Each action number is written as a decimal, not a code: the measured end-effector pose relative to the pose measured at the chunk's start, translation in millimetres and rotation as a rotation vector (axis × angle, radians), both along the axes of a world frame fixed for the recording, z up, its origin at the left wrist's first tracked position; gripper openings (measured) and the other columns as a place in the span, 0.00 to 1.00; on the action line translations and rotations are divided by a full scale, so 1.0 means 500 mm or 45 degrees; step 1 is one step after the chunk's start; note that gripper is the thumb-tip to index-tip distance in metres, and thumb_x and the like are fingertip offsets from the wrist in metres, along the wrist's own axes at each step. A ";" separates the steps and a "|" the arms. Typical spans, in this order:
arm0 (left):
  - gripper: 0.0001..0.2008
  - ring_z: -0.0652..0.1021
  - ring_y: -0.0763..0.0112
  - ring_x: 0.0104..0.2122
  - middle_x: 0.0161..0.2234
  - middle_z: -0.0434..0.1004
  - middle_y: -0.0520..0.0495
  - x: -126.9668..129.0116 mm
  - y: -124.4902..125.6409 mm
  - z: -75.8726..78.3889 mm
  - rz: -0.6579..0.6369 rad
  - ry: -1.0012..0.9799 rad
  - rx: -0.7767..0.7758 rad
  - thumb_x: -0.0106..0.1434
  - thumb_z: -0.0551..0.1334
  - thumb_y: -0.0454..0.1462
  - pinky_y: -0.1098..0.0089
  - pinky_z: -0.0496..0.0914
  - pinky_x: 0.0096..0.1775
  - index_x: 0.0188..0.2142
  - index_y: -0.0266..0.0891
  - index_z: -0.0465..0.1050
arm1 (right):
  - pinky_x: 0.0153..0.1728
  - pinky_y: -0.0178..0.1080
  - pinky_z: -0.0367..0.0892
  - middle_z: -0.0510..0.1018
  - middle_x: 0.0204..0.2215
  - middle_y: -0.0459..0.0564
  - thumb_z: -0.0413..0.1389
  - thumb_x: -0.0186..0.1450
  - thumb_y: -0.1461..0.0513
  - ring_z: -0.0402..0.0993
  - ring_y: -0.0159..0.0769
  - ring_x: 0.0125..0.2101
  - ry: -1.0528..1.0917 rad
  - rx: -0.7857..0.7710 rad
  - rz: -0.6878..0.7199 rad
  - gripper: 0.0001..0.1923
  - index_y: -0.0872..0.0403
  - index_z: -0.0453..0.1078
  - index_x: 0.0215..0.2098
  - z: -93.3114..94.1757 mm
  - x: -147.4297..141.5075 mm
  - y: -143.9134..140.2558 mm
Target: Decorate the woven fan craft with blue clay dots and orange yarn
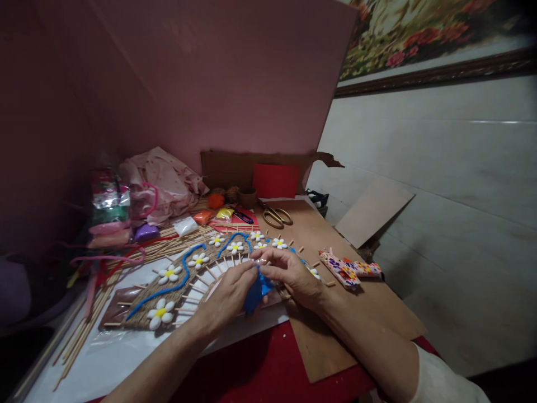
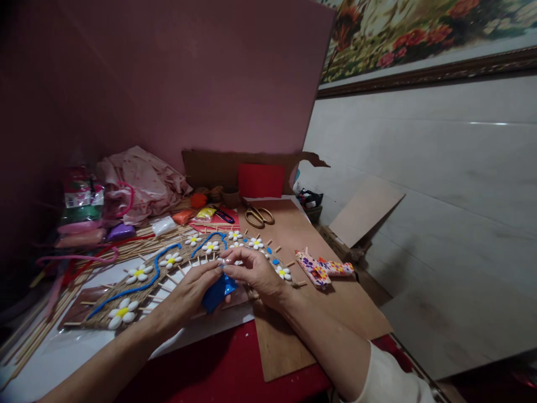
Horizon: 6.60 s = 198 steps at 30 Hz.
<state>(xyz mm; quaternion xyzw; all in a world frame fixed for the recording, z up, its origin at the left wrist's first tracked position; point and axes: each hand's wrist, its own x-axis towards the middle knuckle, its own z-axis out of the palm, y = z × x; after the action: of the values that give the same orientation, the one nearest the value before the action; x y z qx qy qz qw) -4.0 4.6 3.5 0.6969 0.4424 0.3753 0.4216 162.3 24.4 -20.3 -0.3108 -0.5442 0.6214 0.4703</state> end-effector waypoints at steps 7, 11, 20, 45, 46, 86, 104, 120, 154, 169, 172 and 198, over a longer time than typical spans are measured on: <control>0.14 0.72 0.62 0.45 0.44 0.76 0.44 -0.009 0.000 -0.005 -0.145 0.183 0.123 0.58 0.55 0.41 0.65 0.65 0.47 0.39 0.42 0.76 | 0.38 0.35 0.65 0.70 0.42 0.48 0.64 0.52 0.60 0.66 0.36 0.43 -0.004 0.022 -0.007 0.09 0.55 0.69 0.25 0.004 -0.002 -0.003; 0.18 0.74 0.64 0.40 0.39 0.78 0.45 0.004 -0.009 0.011 -0.087 0.090 0.023 0.63 0.49 0.42 0.67 0.66 0.45 0.38 0.42 0.76 | 0.37 0.35 0.65 0.69 0.43 0.48 0.64 0.53 0.61 0.66 0.35 0.43 0.013 0.010 0.004 0.09 0.55 0.68 0.24 0.005 0.000 -0.004; 0.18 0.72 0.72 0.21 0.25 0.74 0.48 0.015 -0.006 -0.007 -0.068 -0.183 -0.328 0.62 0.51 0.44 0.74 0.66 0.23 0.40 0.36 0.73 | 0.43 0.38 0.62 0.70 0.42 0.47 0.64 0.52 0.61 0.65 0.37 0.44 -0.001 0.110 0.007 0.10 0.54 0.66 0.23 0.006 0.001 -0.001; 0.20 0.68 0.77 0.17 0.19 0.69 0.52 0.013 0.004 -0.014 -0.063 -0.371 -0.514 0.61 0.53 0.51 0.79 0.61 0.18 0.38 0.37 0.70 | 0.46 0.42 0.59 0.71 0.44 0.48 0.63 0.52 0.63 0.66 0.37 0.44 0.062 0.019 0.047 0.05 0.52 0.73 0.29 0.003 0.004 0.000; 0.20 0.68 0.77 0.17 0.19 0.68 0.52 0.013 0.005 -0.016 -0.062 -0.363 -0.504 0.61 0.53 0.51 0.78 0.61 0.18 0.37 0.37 0.70 | 0.46 0.42 0.59 0.71 0.44 0.48 0.63 0.52 0.63 0.66 0.37 0.44 0.065 0.012 0.049 0.05 0.52 0.73 0.28 0.006 0.004 0.000; 0.18 0.69 0.73 0.27 0.27 0.72 0.50 0.009 0.016 -0.025 0.039 -0.141 -0.098 0.64 0.52 0.47 0.74 0.63 0.31 0.33 0.37 0.73 | 0.48 0.40 0.59 0.73 0.42 0.49 0.63 0.55 0.56 0.67 0.36 0.44 0.089 0.005 -0.005 0.10 0.53 0.76 0.32 -0.004 -0.002 -0.003; 0.17 0.64 0.73 0.25 0.24 0.65 0.52 0.014 0.005 -0.021 -0.020 -0.085 -0.010 0.65 0.50 0.45 0.74 0.59 0.28 0.27 0.37 0.67 | 0.45 0.37 0.62 0.71 0.45 0.49 0.64 0.54 0.59 0.66 0.36 0.44 0.096 -0.004 0.010 0.08 0.54 0.74 0.31 -0.010 0.000 0.000; 0.18 0.63 0.74 0.24 0.24 0.65 0.51 0.019 -0.003 -0.007 -0.036 -0.066 0.004 0.65 0.49 0.45 0.74 0.59 0.27 0.26 0.37 0.67 | 0.49 0.40 0.58 0.69 0.46 0.48 0.64 0.52 0.63 0.64 0.38 0.48 0.166 0.048 0.115 0.06 0.53 0.73 0.28 0.004 0.003 -0.009; 0.18 0.62 0.75 0.24 0.23 0.60 0.53 0.007 0.014 -0.031 0.095 -0.160 -0.114 0.63 0.52 0.48 0.75 0.59 0.25 0.26 0.37 0.66 | 0.40 0.39 0.61 0.73 0.38 0.50 0.42 0.66 0.45 0.67 0.34 0.34 -0.182 0.410 -0.331 0.27 0.54 0.71 0.26 -0.009 -0.001 0.000; 0.18 0.65 0.76 0.23 0.23 0.60 0.54 0.006 0.021 -0.048 0.099 -0.336 -0.335 0.62 0.52 0.51 0.77 0.62 0.23 0.28 0.39 0.64 | 0.40 0.40 0.61 0.75 0.35 0.51 0.44 0.64 0.43 0.68 0.38 0.38 0.039 0.197 -0.358 0.29 0.53 0.75 0.23 0.010 0.001 -0.002; 0.17 0.66 0.76 0.22 0.23 0.60 0.55 0.008 0.022 -0.047 0.108 -0.392 -0.357 0.62 0.53 0.51 0.77 0.63 0.22 0.28 0.39 0.64 | 0.40 0.40 0.61 0.75 0.33 0.51 0.47 0.62 0.42 0.68 0.38 0.39 0.212 0.042 -0.295 0.28 0.54 0.74 0.22 0.011 -0.001 0.003; 0.10 0.68 0.80 0.20 0.24 0.69 0.55 0.012 0.018 -0.028 0.018 -0.539 -0.376 0.57 0.62 0.43 0.78 0.63 0.23 0.32 0.38 0.70 | 0.28 0.33 0.60 0.70 0.25 0.44 0.57 0.59 0.51 0.64 0.29 0.25 0.035 0.132 -0.352 0.14 0.54 0.70 0.32 0.008 -0.011 -0.008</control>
<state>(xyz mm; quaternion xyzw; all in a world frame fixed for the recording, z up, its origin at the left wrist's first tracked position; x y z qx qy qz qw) 2.2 13.8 -10.5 0.5306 0.3992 0.4470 0.5994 156.8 20.6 -16.2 -0.3495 -0.5210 0.5260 0.5742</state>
